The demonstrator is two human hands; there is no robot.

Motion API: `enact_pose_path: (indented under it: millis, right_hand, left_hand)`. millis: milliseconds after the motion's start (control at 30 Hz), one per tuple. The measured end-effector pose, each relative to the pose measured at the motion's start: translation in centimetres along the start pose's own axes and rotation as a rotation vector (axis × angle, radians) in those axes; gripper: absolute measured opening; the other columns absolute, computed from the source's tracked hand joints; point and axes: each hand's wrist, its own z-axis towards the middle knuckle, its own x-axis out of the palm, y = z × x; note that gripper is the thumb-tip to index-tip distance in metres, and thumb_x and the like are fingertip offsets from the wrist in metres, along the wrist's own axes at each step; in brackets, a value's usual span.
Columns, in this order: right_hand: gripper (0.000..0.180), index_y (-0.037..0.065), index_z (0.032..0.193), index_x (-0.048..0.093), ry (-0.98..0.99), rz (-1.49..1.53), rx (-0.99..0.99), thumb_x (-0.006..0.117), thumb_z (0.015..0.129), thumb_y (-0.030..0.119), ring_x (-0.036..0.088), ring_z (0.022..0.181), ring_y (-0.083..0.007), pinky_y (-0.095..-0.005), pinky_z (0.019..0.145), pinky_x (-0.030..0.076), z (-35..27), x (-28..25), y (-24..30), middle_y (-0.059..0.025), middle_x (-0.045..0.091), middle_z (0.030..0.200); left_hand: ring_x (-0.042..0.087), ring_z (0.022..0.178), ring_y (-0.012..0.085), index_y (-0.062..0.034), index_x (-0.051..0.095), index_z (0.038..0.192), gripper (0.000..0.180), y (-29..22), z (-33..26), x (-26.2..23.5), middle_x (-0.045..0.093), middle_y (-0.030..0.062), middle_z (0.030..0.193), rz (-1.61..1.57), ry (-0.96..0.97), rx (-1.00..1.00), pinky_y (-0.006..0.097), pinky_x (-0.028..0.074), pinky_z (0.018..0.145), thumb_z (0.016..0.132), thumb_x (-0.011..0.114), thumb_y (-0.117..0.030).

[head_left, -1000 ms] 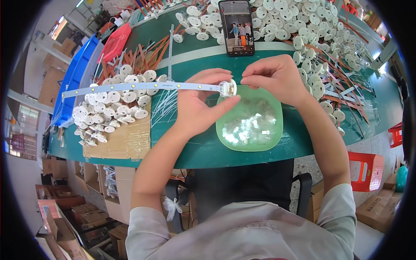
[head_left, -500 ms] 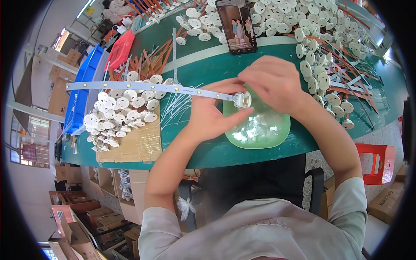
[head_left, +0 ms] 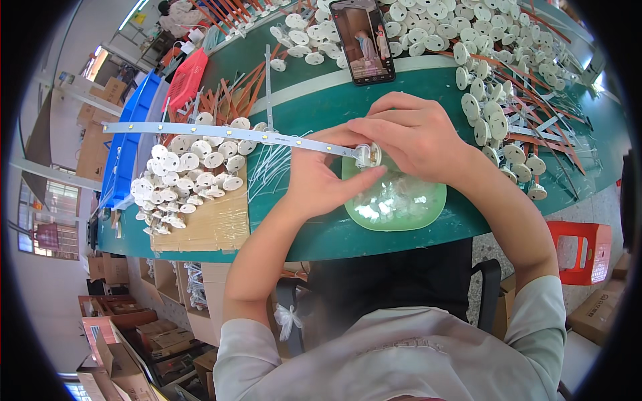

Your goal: Manually attaching plastic diffusers or light covers to an LED strip at an assembly workbench.

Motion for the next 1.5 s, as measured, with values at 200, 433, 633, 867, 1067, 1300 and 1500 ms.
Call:
enact_pose_path:
  millis: [200, 433, 633, 867, 1067, 1300, 1500]
  right_hand:
    - [0.026, 0.004, 0.099, 0.073, -0.011, 0.078, 0.069, 0.073, 0.074, -0.002, 0.067, 0.083, -0.0263, -0.0344, 0.069, 0.057, -0.4, 0.4, -0.5, -0.0071, 0.071, 0.087]
    - [0.018, 0.003, 0.094, 0.072, -0.048, 0.154, 0.145, 0.075, 0.077, -0.002, 0.066, 0.088, -0.0271, -0.0348, 0.073, 0.057, -0.1, 0.3, -0.7, -0.0083, 0.072, 0.094]
    - [0.015, 0.001, 0.094, 0.068, -0.008, 0.16, 0.149, 0.072, 0.08, -0.003, 0.066, 0.09, -0.0267, -0.0344, 0.073, 0.056, -0.4, 0.0, -0.5, -0.0101, 0.07, 0.1]
    - [0.012, 0.002, 0.098, 0.062, 0.046, 0.294, 0.369, 0.066, 0.088, -0.003, 0.066, 0.087, -0.0212, -0.029, 0.068, 0.054, -0.5, 0.2, 0.1, -0.0094, 0.067, 0.106]
    - [0.013, 0.003, 0.098, 0.06, 0.04, 0.166, 0.271, 0.067, 0.087, -0.002, 0.063, 0.088, -0.0248, -0.0327, 0.072, 0.052, -0.3, 0.1, 0.1, -0.0096, 0.065, 0.102]
    - [0.016, 0.002, 0.098, 0.058, 0.081, 0.086, 0.218, 0.066, 0.086, -0.003, 0.058, 0.092, -0.0309, -0.0378, 0.077, 0.05, -0.3, 0.1, 0.3, -0.0111, 0.06, 0.101]
    - [0.017, 0.001, 0.098, 0.052, 0.135, 0.107, 0.249, 0.063, 0.086, -0.006, 0.057, 0.085, -0.0326, -0.0393, 0.072, 0.049, -0.3, 0.0, 0.4, -0.0135, 0.056, 0.094]
  left_hand:
    - [0.065, 0.102, 0.0173, 0.0054, 0.067, 0.108, 0.037, 0.6, -0.2, -0.1, 0.068, 0.0129, 0.112, -0.12, 0.015, -0.05, 0.032, 0.053, 0.091, 0.074, 0.083, 0.004]
    - [0.064, 0.105, 0.0175, 0.0058, 0.067, 0.111, 0.04, 0.5, -0.3, -0.2, 0.066, 0.0161, 0.121, -0.141, 0.016, 0.01, 0.034, 0.053, 0.093, 0.074, 0.083, 0.004]
    - [0.064, 0.105, 0.0169, 0.0055, 0.067, 0.112, 0.041, 0.2, -0.3, 0.1, 0.066, 0.0146, 0.122, -0.121, 0.023, -0.05, 0.033, 0.053, 0.093, 0.074, 0.083, 0.004]
    - [0.066, 0.105, 0.0186, 0.0046, 0.068, 0.112, 0.042, 0.3, -0.3, -0.1, 0.068, 0.0143, 0.119, 0.039, -0.042, 0.03, 0.033, 0.053, 0.093, 0.073, 0.084, 0.001]
    - [0.071, 0.095, 0.0222, 0.0028, 0.071, 0.102, 0.038, 0.5, 0.2, -0.1, 0.073, 0.0161, 0.107, 0.222, -0.123, 0.181, 0.033, 0.055, 0.088, 0.069, 0.087, -0.008]
    - [0.073, 0.094, 0.0249, 0.0013, 0.072, 0.102, 0.039, 0.7, 0.3, -0.3, 0.074, 0.0161, 0.106, 0.294, -0.123, 0.213, 0.034, 0.056, 0.085, 0.069, 0.087, -0.013]
    - [0.068, 0.106, 0.0223, 0.0055, 0.071, 0.107, 0.042, -0.2, 0.0, -0.5, 0.07, 0.0181, 0.117, 0.344, -0.029, 0.116, 0.034, 0.053, 0.095, 0.069, 0.086, -0.003]
